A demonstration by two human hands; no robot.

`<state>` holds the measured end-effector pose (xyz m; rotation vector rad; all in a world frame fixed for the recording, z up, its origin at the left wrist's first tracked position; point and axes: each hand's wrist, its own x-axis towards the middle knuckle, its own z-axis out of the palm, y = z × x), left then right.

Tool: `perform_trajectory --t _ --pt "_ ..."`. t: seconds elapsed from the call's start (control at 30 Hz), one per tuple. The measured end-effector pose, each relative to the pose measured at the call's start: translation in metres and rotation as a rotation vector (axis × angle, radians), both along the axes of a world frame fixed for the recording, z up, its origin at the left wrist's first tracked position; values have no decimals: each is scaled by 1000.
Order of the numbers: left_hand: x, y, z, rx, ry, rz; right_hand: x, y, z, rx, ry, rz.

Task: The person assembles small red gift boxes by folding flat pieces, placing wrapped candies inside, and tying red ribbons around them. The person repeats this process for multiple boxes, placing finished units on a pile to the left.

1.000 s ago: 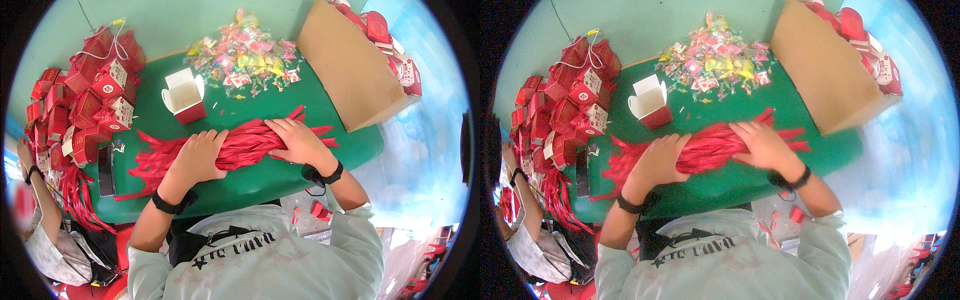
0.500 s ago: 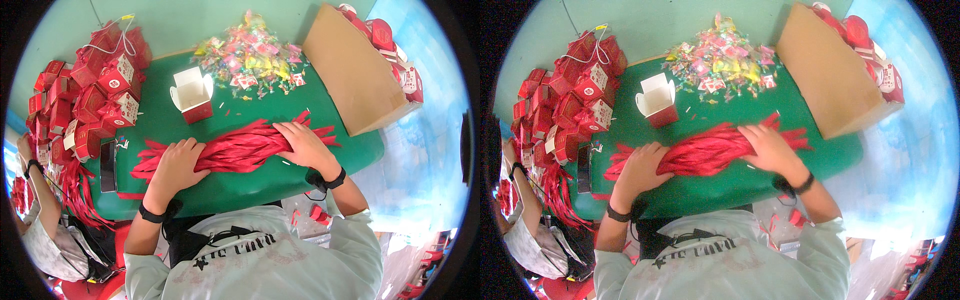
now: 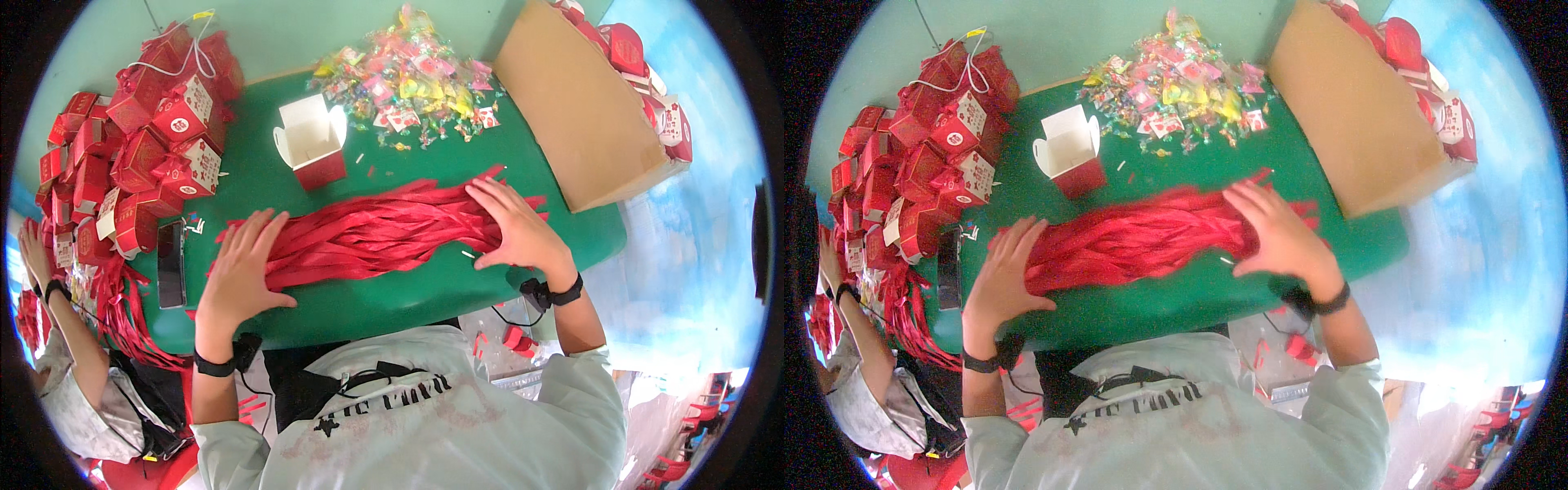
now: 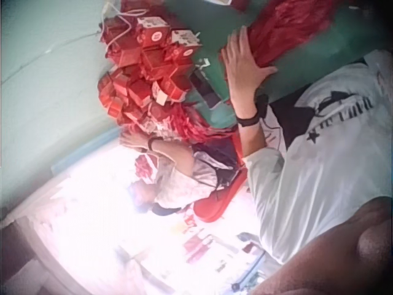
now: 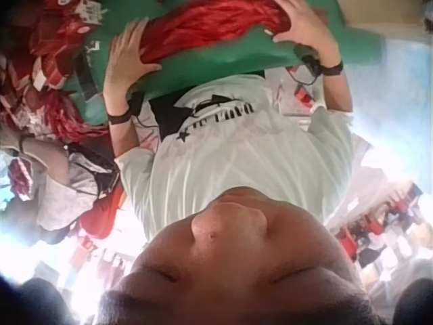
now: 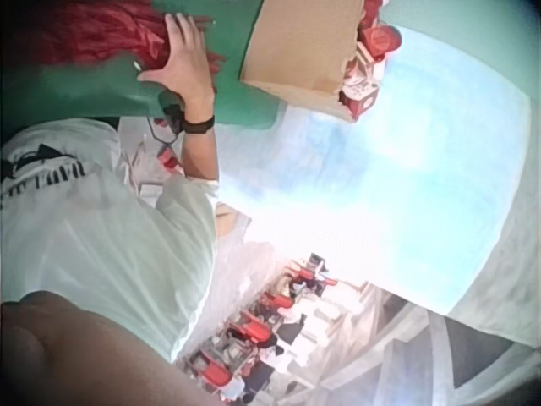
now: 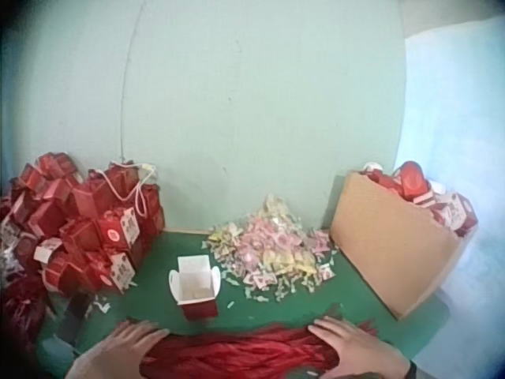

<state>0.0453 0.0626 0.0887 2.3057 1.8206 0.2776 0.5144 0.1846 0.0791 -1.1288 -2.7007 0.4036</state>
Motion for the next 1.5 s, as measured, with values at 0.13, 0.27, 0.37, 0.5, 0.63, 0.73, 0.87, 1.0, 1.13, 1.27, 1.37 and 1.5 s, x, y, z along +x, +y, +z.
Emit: perform_trajectory --t 0.13,0.27,0.37,0.5,0.63,0.73,0.87,1.0,1.13,1.27,1.37,1.5 --pt "-29 10 -16 58 3 17 14 20 -14 86 48 -83" --pt "-22 0 -12 78 -51 40 11 2 1 90 70 -114" --pt "-8 -21 6 53 -63 57 10 -17 7 121 133 -94" --pt "-20 -44 -15 137 -79 191 28 -40 -7 150 135 -230" --pt "-28 -55 -47 213 -123 254 38 -57 -23 41 233 -299" --pt "-25 -49 -58 286 -83 217 44 -56 -43 48 174 -320" --pt "-11 -40 -70 365 -104 186 39 -60 -49 248 164 -311" --pt "-11 -41 -72 389 -135 222 32 -60 -53 339 175 -384" --pt "-13 -46 -76 413 -148 256 28 -70 -46 339 234 -323" --pt "-13 -43 -76 447 -139 246 18 -76 -54 334 168 -352" --pt "-13 -45 -76 437 -152 248 17 -70 -63 365 146 -399" --pt "-13 -45 -76 443 -162 250 9 -65 -65 363 128 -410"
